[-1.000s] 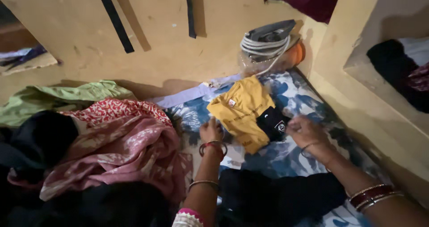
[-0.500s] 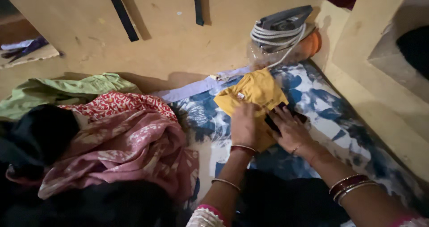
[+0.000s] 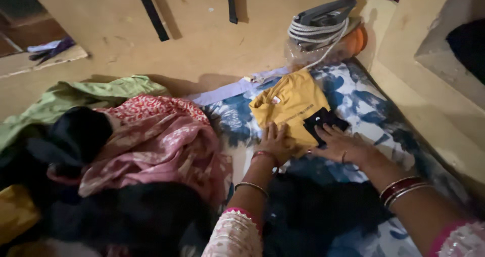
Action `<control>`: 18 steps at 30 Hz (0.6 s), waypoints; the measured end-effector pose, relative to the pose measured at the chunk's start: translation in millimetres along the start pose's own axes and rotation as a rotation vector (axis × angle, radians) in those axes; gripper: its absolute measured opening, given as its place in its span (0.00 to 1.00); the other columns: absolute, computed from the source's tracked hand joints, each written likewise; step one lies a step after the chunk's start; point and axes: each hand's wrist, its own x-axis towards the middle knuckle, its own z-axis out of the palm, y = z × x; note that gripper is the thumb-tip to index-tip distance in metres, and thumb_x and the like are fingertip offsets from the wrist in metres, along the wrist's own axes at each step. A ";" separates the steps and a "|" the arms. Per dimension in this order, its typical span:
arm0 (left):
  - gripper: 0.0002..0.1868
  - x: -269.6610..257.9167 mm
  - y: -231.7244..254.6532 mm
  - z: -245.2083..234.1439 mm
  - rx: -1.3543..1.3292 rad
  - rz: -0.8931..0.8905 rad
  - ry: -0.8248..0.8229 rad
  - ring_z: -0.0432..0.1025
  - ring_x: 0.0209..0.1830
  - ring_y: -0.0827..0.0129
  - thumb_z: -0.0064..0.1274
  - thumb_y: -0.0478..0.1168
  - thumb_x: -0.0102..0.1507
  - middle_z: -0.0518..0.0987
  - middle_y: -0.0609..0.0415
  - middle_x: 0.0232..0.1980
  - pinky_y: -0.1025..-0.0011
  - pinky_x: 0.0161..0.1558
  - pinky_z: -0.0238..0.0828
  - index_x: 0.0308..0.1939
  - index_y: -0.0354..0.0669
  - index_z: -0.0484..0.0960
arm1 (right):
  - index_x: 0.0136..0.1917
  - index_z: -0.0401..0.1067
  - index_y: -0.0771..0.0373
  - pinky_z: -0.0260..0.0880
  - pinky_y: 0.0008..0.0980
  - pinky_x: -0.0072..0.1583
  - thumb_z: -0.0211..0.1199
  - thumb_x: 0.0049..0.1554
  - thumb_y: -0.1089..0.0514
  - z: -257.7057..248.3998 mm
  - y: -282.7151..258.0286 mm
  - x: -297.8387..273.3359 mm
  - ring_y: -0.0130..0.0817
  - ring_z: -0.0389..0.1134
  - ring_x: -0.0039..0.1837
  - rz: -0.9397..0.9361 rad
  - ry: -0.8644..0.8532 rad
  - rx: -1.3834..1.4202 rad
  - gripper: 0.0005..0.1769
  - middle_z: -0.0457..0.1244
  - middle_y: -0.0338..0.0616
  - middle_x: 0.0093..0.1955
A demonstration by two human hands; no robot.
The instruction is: The person folds a white shirt, beige pants, a yellow t-shirt, and a black t-shirt on a bed. Each item is smoothed, folded, and placed on a nearby shelf.
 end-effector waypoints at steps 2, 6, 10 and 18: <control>0.41 -5.0 -20.6 10.7 0.102 0.164 0.031 0.38 0.84 0.51 0.38 0.71 0.63 0.42 0.51 0.86 0.41 0.75 0.41 0.78 0.69 0.57 | 0.84 0.39 0.52 0.40 0.46 0.81 0.53 0.53 0.16 -2.0 3.2 -9.8 0.47 0.38 0.86 -0.090 -0.015 0.166 0.61 0.36 0.51 0.86; 0.37 -27.9 -43.0 7.4 0.035 0.255 -0.048 0.52 0.79 0.43 0.42 0.71 0.62 0.56 0.43 0.81 0.52 0.74 0.53 0.71 0.65 0.73 | 0.82 0.46 0.55 0.44 0.36 0.80 0.55 0.50 0.17 -8.9 4.0 -50.3 0.43 0.46 0.84 -0.129 -0.158 0.412 0.61 0.45 0.49 0.85; 0.42 -65.7 -36.3 -10.2 0.019 0.123 -0.227 0.70 0.68 0.42 0.55 0.72 0.54 0.75 0.35 0.68 0.55 0.67 0.67 0.63 0.51 0.81 | 0.74 0.65 0.49 0.52 0.38 0.78 0.58 0.48 0.19 -1.6 -6.6 -84.7 0.43 0.56 0.79 -0.126 -0.263 0.206 0.51 0.57 0.46 0.78; 0.30 -131.9 -35.2 -2.6 -0.306 0.330 -0.075 0.79 0.51 0.55 0.68 0.55 0.52 0.85 0.44 0.51 0.60 0.53 0.75 0.54 0.47 0.85 | 0.57 0.74 0.57 0.72 0.38 0.62 0.72 0.48 0.40 16.7 -14.8 -95.4 0.44 0.72 0.61 -0.413 0.046 0.214 0.29 0.71 0.49 0.58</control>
